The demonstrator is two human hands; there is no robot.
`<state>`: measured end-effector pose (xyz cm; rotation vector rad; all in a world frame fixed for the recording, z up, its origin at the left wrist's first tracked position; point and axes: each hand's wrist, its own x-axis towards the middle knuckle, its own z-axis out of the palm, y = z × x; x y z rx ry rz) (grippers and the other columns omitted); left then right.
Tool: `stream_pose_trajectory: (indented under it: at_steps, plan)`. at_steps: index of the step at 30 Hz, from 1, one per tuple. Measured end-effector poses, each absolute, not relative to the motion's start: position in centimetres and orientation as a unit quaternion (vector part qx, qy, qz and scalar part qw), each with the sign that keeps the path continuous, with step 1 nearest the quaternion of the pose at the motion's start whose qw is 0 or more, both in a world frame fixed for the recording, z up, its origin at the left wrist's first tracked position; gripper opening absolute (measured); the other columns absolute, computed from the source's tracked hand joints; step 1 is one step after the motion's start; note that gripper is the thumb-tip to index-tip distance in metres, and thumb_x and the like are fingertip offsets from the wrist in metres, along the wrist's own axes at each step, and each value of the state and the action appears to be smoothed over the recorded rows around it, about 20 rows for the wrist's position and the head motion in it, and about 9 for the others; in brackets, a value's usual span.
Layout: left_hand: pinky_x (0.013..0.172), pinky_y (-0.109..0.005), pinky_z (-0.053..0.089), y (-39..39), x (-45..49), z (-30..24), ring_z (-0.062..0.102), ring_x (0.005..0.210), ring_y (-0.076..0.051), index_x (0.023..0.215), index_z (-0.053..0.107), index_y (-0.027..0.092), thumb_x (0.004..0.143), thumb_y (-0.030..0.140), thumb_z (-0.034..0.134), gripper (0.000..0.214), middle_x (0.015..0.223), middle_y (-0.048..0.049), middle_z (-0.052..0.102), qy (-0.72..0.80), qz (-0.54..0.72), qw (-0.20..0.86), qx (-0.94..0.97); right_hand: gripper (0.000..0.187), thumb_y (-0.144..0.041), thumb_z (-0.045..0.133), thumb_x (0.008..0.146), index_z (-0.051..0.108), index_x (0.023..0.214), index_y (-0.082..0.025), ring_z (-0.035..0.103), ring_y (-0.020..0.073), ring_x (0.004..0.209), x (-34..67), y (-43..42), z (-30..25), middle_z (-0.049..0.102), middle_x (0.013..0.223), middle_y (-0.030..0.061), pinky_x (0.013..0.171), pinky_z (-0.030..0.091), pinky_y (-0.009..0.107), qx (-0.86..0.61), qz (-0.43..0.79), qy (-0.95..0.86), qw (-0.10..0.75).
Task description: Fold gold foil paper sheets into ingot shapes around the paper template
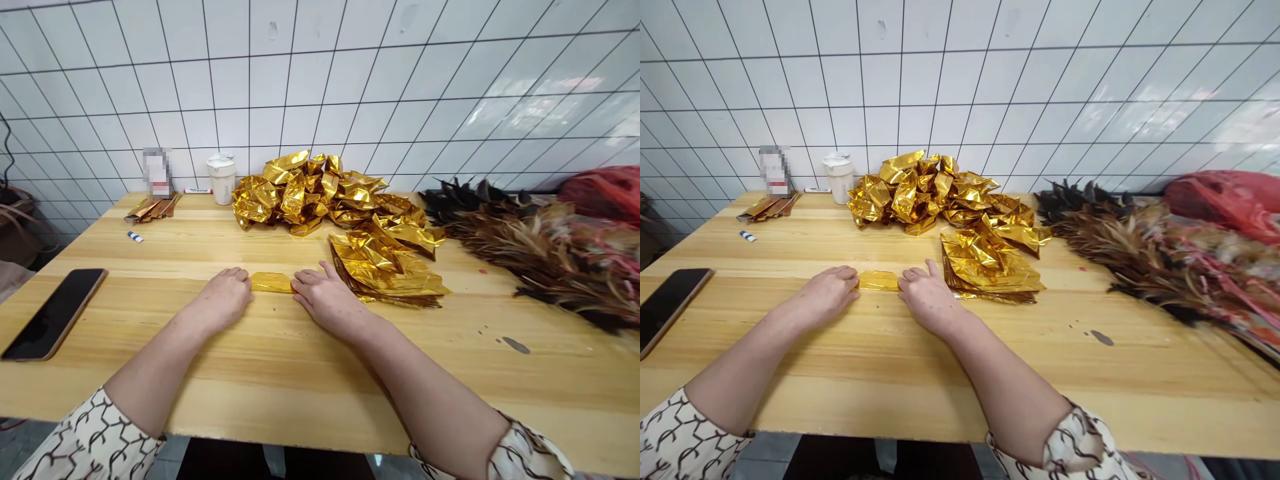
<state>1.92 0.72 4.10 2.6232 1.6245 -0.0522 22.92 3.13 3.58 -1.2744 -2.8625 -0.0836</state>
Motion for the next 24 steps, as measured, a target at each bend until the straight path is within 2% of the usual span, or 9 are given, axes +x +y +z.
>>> stream_pose_trajectory:
  at_steps: [6, 13, 20, 24]
  plan:
    - [0.084, -0.032, 0.047, 0.98, 1.76, 3.76, 0.059, 0.094, -0.023, 0.086, 0.068, 0.014, 0.089, 0.011, 0.040, 0.028, 0.092, -0.0107, 0.065, 0.532, -0.016, 0.017, 0.846, 0.027, -0.017, 0.042, 0.093, 0.070, 0.090, -0.017, 0.060, 0.0232, 0.100, 22.76, 3.19, 3.76, 0.070, 0.100, 0.0101, 0.106, 0.024, 0.045, -0.420, -0.028, -0.907, -0.004]
    - [0.079, -0.031, 0.046, 1.03, 1.69, 3.45, 0.058, 0.094, -0.023, 0.089, 0.067, 0.013, 0.086, 0.006, 0.038, 0.031, 0.094, -0.0106, 0.063, 0.541, -0.018, 0.021, 0.841, 0.029, -0.011, 0.041, 0.091, 0.069, 0.087, -0.014, 0.058, 0.0219, 0.091, 22.64, 3.21, 3.59, 0.068, 0.092, 0.0103, 0.100, 0.027, 0.040, -0.397, -0.066, -0.915, -0.018]
    - [0.083, -0.032, 0.046, 1.00, 2.19, 3.48, 0.058, 0.097, -0.024, 0.090, 0.068, 0.012, 0.091, 0.012, 0.039, 0.029, 0.095, -0.0114, 0.063, 0.557, -0.024, 0.017, 0.830, 0.021, -0.007, 0.046, 0.088, 0.068, 0.086, -0.009, 0.056, 0.0219, 0.084, 22.46, 3.35, 3.14, 0.067, 0.090, 0.0114, 0.083, 0.035, 0.033, -0.353, -0.123, -0.927, -0.034]
    - [0.085, -0.032, 0.047, 0.90, 2.36, 3.58, 0.058, 0.098, -0.024, 0.089, 0.069, 0.013, 0.092, 0.017, 0.043, 0.026, 0.095, -0.0110, 0.063, 0.559, -0.017, 0.014, 0.829, 0.018, -0.007, 0.050, 0.086, 0.067, 0.087, -0.008, 0.055, 0.0227, 0.083, 22.44, 3.33, 3.02, 0.066, 0.089, 0.0114, 0.081, 0.036, 0.032, -0.342, -0.140, -0.929, -0.032]
